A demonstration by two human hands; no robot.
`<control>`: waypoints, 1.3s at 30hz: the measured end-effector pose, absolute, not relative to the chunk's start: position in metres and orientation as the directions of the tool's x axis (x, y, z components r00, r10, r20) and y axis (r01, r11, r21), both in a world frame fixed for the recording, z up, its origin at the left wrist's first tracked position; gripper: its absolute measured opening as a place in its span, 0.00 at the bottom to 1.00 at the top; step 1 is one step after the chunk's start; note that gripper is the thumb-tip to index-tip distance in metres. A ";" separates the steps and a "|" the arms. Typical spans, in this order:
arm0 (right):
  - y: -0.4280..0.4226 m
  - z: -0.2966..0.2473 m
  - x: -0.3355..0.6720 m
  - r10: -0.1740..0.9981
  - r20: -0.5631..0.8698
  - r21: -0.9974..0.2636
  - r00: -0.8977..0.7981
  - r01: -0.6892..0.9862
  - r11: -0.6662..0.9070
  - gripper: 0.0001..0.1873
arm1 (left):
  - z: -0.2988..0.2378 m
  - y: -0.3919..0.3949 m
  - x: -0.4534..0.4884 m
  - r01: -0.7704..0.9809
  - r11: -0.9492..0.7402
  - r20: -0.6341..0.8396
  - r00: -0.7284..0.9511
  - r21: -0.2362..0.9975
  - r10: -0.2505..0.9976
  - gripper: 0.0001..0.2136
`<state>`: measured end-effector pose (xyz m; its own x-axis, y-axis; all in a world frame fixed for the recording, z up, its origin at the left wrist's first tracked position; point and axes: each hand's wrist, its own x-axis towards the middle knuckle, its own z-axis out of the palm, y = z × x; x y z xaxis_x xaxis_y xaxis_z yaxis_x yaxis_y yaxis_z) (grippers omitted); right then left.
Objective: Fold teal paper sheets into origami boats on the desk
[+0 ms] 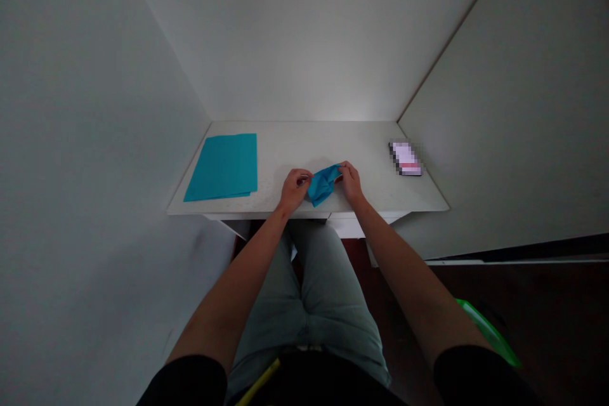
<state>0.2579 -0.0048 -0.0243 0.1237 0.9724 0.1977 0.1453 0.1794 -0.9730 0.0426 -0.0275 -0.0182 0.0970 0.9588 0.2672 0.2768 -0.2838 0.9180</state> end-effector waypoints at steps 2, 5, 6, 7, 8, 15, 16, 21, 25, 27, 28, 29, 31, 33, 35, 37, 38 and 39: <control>-0.005 -0.024 0.256 0.962 0.226 -0.970 0.154 0.130 0.207 0.17 | -0.010 -0.027 0.041 0.319 -0.295 0.268 0.127 0.901 0.955 0.08; -0.005 -0.024 0.254 0.942 0.270 -0.961 0.200 0.116 0.251 0.19 | 0.010 -0.030 0.045 0.474 -0.320 0.258 0.192 0.820 0.947 0.11; -0.005 -0.024 0.254 0.941 0.272 -0.961 0.201 0.113 0.254 0.19 | 0.018 -0.032 0.048 0.549 -0.329 0.254 0.211 0.768 0.944 0.11; -0.005 -0.024 0.254 0.944 0.267 -0.962 0.194 0.110 0.249 0.20 | 0.025 -0.034 0.053 0.626 -0.338 0.247 0.231 0.702 0.941 0.13; -0.005 -0.024 0.254 0.949 0.256 -0.965 0.182 0.107 0.240 0.20 | 0.033 -0.035 0.058 0.697 -0.343 0.235 0.251 0.630 0.939 0.17; -0.007 -0.020 0.253 0.959 0.224 -0.974 0.175 0.077 0.213 0.23 | 0.061 -0.035 0.080 0.859 -0.279 0.077 0.273 0.430 0.959 0.19; -0.007 -0.020 0.253 0.957 0.226 -0.974 0.183 0.069 0.217 0.23 | 0.062 -0.034 0.077 0.852 -0.278 0.070 0.277 0.445 0.958 0.17; -0.007 -0.021 0.252 0.964 0.194 -0.981 0.180 0.023 0.193 0.21 | 0.063 -0.030 0.057 0.849 -0.300 0.086 0.293 0.435 0.952 0.16; -0.008 -0.020 0.253 0.978 0.140 -0.990 0.153 0.009 0.141 0.20 | 0.064 -0.033 0.051 0.881 -0.329 0.097 0.314 0.340 0.944 0.17; -0.009 -0.018 0.254 0.980 0.128 -0.992 0.154 0.004 0.129 0.20 | 0.064 -0.035 0.052 0.886 -0.352 0.121 0.331 0.302 0.936 0.14; -0.009 -0.017 0.255 0.979 0.128 -0.992 0.160 0.002 0.129 0.21 | 0.064 -0.036 0.053 0.889 -0.358 0.132 0.334 0.284 0.933 0.13; -0.009 -0.017 0.255 0.977 0.130 -0.991 0.168 -0.001 0.132 0.21 | 0.064 -0.036 0.053 0.895 -0.359 0.137 0.334 0.266 0.933 0.12; -0.009 -0.017 0.256 0.972 0.136 -0.990 0.192 -0.013 0.141 0.22 | 0.064 -0.038 0.053 0.908 -0.350 0.127 0.329 0.229 0.936 0.12; -0.008 -0.018 0.257 0.966 0.139 -0.989 0.219 -0.024 0.148 0.23 | 0.063 -0.039 0.051 0.920 -0.338 0.100 0.324 0.199 0.941 0.13; -0.008 -0.020 0.257 0.961 0.141 -0.989 0.239 -0.019 0.150 0.24 | 0.060 -0.041 0.048 0.927 -0.326 0.068 0.319 0.184 0.945 0.15; -0.007 -0.022 0.256 0.957 0.148 -0.988 0.249 0.005 0.152 0.24 | 0.055 -0.042 0.044 0.928 -0.327 0.041 0.326 0.180 0.945 0.18; -0.007 -0.023 0.255 0.955 0.159 -0.987 0.252 0.022 0.158 0.24 | 0.052 -0.042 0.043 0.927 -0.329 0.032 0.329 0.182 0.944 0.20; -0.006 -0.023 0.254 0.950 0.179 -0.984 0.256 0.047 0.173 0.24 | 0.050 -0.041 0.041 0.925 -0.331 0.025 0.332 0.187 0.943 0.20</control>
<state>0.2540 -0.0061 -0.0235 0.2556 0.9500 0.1792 0.0466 0.1731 -0.9838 0.0414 -0.0415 0.0496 0.3323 0.9428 0.0252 0.9248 -0.3310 0.1873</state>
